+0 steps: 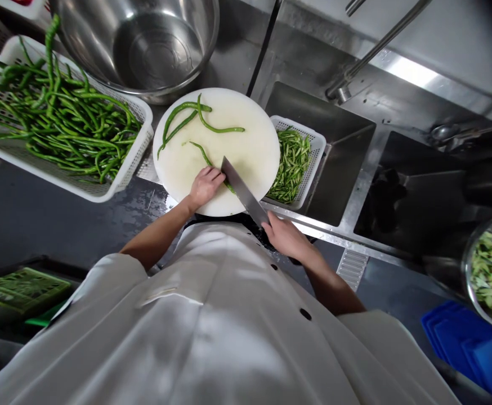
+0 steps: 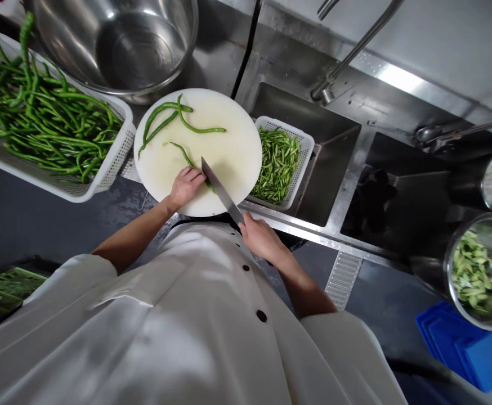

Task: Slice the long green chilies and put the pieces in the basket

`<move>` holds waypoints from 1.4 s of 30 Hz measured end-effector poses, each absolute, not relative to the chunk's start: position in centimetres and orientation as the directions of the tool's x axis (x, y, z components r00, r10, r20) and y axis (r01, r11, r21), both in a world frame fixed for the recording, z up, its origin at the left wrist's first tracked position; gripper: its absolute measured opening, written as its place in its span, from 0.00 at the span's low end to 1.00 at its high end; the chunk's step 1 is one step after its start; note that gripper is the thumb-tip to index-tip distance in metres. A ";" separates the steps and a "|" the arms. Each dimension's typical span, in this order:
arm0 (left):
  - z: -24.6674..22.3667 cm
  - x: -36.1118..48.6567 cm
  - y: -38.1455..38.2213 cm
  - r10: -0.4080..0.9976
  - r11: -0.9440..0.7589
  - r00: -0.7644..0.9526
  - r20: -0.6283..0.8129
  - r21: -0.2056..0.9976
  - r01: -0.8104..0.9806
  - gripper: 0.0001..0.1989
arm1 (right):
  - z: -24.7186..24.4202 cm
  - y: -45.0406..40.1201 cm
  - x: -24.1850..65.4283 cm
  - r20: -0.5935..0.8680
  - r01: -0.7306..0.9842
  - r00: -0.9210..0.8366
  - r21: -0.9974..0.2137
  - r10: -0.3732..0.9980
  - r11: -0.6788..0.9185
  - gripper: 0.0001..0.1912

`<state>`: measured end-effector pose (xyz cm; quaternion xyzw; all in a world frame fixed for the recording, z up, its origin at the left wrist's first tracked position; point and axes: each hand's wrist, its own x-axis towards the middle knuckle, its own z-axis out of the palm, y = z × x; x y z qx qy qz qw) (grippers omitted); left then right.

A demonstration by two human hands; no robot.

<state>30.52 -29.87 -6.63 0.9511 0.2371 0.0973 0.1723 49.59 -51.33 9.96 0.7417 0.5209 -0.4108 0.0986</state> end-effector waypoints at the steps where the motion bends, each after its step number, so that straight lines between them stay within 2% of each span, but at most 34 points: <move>1: -6.7 30.5 -29.8 0.479 -0.830 0.871 0.107 0.379 0.410 0.18 | 9.2 -50.6 49.3 -0.697 0.846 0.121 -0.300 0.707 -0.441 0.19; 4: -6.8 30.5 -29.5 0.461 -0.838 0.879 0.121 0.384 0.387 0.19 | 8.0 -49.5 49.1 -0.668 0.839 0.141 -0.311 0.731 -0.446 0.20; 10: -6.6 30.7 -29.8 0.479 -0.826 0.871 0.106 0.391 0.407 0.20 | 9.0 -50.3 50.0 -0.669 0.833 0.111 -0.340 0.735 -0.436 0.17; 14: -6.4 30.4 -29.5 0.473 -0.810 0.875 0.101 0.440 0.387 0.19 | 6.5 -48.8 48.7 -0.626 0.821 0.136 -0.363 0.768 -0.441 0.17; 17: -6.0 29.7 -27.9 0.494 -0.807 0.855 0.159 0.449 0.383 0.17 | 5.4 -47.9 48.0 -0.614 0.816 0.153 -0.364 0.774 -0.450 0.17; 20: -5.7 29.1 -25.7 0.525 -0.800 0.834 0.169 0.432 0.416 0.15 | 6.3 -47.9 48.3 -0.635 0.817 0.154 -0.349 0.757 -0.459 0.19; 29: -6.5 29.9 -25.4 0.420 -0.857 0.897 0.139 0.385 0.342 0.16 | 12.3 -49.9 49.5 -0.701 0.856 0.158 -0.254 0.696 -0.450 0.18; 37: -7.0 30.0 -25.3 0.388 -0.877 0.903 0.186 0.376 0.299 0.18 | 8.0 -47.0 47.3 -0.655 0.820 0.181 -0.311 0.734 -0.480 0.17; 42: -7.0 30.1 -25.5 0.402 -0.852 0.898 0.180 0.432 0.295 0.19 | 8.9 -47.0 47.7 -0.669 0.797 0.181 -0.329 0.721 -0.506 0.17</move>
